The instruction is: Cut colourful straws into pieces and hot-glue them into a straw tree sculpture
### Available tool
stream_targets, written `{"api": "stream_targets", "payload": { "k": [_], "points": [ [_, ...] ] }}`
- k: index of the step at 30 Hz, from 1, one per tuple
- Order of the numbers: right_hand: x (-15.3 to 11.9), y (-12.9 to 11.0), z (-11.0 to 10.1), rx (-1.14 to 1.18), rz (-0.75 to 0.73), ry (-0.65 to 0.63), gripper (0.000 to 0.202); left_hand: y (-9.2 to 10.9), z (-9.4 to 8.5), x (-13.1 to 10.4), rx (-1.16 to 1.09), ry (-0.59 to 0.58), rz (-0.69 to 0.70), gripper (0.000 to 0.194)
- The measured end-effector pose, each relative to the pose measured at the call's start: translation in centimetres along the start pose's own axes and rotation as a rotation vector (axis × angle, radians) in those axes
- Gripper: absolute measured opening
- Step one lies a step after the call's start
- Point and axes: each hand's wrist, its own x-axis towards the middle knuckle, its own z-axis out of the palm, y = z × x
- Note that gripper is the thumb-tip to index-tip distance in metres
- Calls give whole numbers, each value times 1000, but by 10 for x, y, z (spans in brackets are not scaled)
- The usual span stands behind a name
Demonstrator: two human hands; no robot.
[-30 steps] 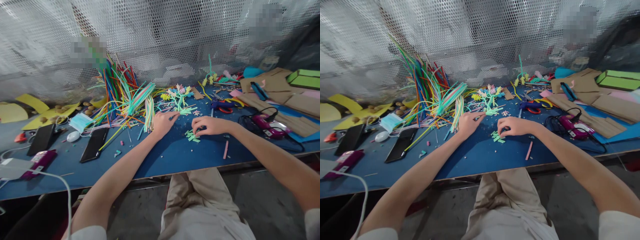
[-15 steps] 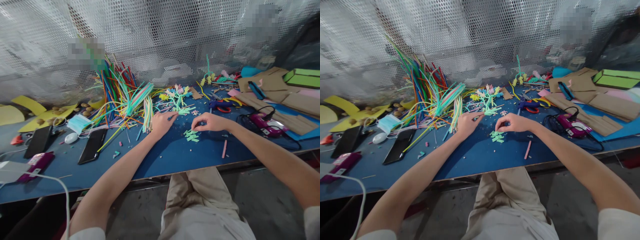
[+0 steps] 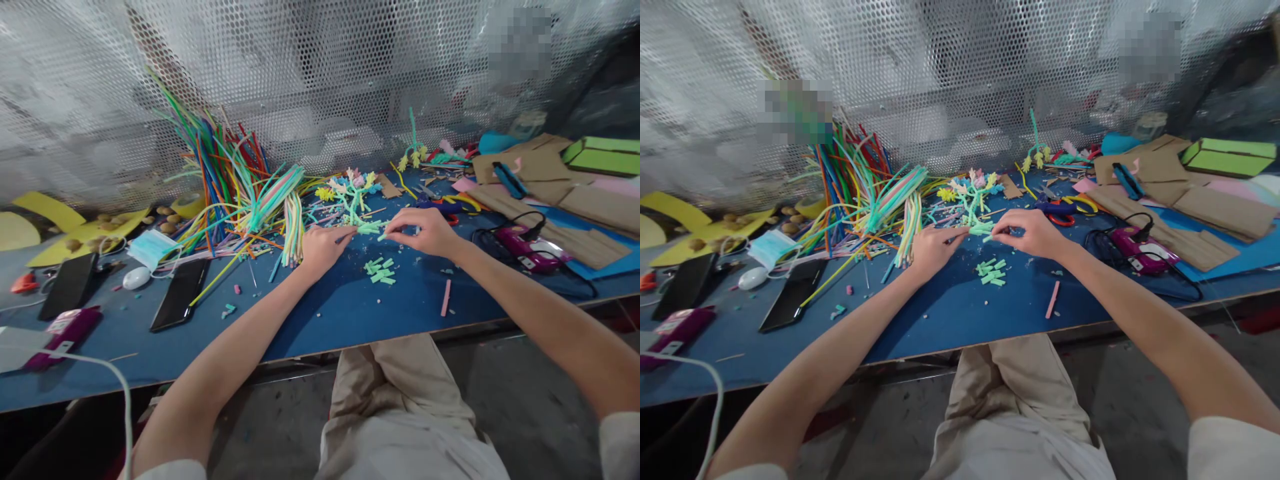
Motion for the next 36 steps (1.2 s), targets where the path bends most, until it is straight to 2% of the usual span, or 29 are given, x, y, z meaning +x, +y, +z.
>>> {"api": "stream_targets", "payload": {
  "k": [2, 4, 13, 19, 25, 33, 36],
  "points": [
    [0, 2, -3, -102, -12, 116, 15, 0, 0, -1, 20, 8, 20, 18],
    [0, 6, -4, -188, -12, 157, 15, 1, -1, -1, 35, 3, 51, 19],
    [0, 8, 6, -457, -104, 81, 15, 8, -10, 4, 60, -44, 134, 22],
    [0, 5, 10, -452, -66, 64, 14, 10, -13, 3, 75, -14, 224, 23],
    [1, 6, 9, -446, -94, 58, 15, 9, -12, 2, 71, -34, 209, 22],
    [1, 7, 11, -488, -126, 28, 17, 9, -13, 3, 115, -17, 279, 23],
    [1, 7, 10, -477, -126, 15, 13, 10, -13, 3, 94, -16, 265, 22]
  ]
}}
